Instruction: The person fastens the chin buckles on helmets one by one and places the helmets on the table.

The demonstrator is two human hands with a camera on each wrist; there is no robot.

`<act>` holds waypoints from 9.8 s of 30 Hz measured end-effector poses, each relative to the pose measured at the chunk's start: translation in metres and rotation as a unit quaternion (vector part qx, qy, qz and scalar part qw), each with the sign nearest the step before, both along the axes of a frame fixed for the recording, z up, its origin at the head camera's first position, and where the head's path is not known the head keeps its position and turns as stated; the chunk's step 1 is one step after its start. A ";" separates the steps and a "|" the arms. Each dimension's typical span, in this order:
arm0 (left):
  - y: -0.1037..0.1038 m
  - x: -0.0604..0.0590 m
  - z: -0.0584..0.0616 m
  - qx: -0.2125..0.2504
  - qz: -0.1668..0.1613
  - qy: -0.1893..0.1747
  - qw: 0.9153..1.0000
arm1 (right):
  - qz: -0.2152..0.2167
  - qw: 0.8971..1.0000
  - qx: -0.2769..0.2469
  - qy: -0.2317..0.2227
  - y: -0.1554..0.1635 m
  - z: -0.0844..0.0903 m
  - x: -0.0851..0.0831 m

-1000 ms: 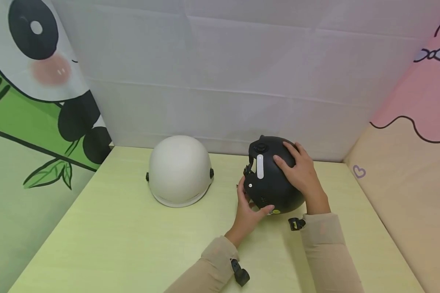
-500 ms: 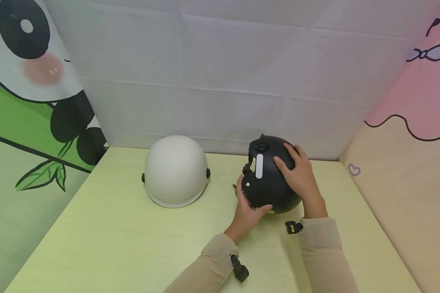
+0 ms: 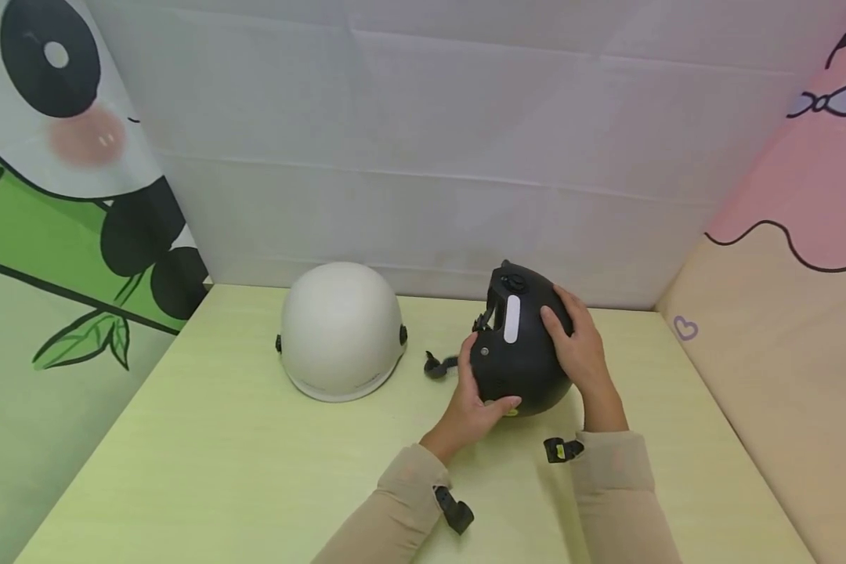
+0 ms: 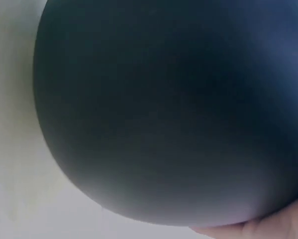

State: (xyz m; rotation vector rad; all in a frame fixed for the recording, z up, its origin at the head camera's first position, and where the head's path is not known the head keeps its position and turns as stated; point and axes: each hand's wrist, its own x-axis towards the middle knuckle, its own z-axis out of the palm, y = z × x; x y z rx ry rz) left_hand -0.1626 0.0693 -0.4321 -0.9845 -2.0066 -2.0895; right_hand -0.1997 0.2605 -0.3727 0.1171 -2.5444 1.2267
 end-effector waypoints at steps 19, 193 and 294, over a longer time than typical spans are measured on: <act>0.002 -0.011 -0.020 -0.099 0.010 0.046 0.994 | 0.003 0.997 -0.078 -0.023 -0.004 -0.016 0.007; -0.079 -0.056 -0.060 -0.083 0.200 -0.258 0.942 | 0.171 0.895 -0.411 -0.038 0.051 -0.040 0.028; -0.095 0.003 0.007 0.115 0.227 -0.146 0.956 | 0.014 0.988 0.143 -0.056 0.060 -0.033 0.042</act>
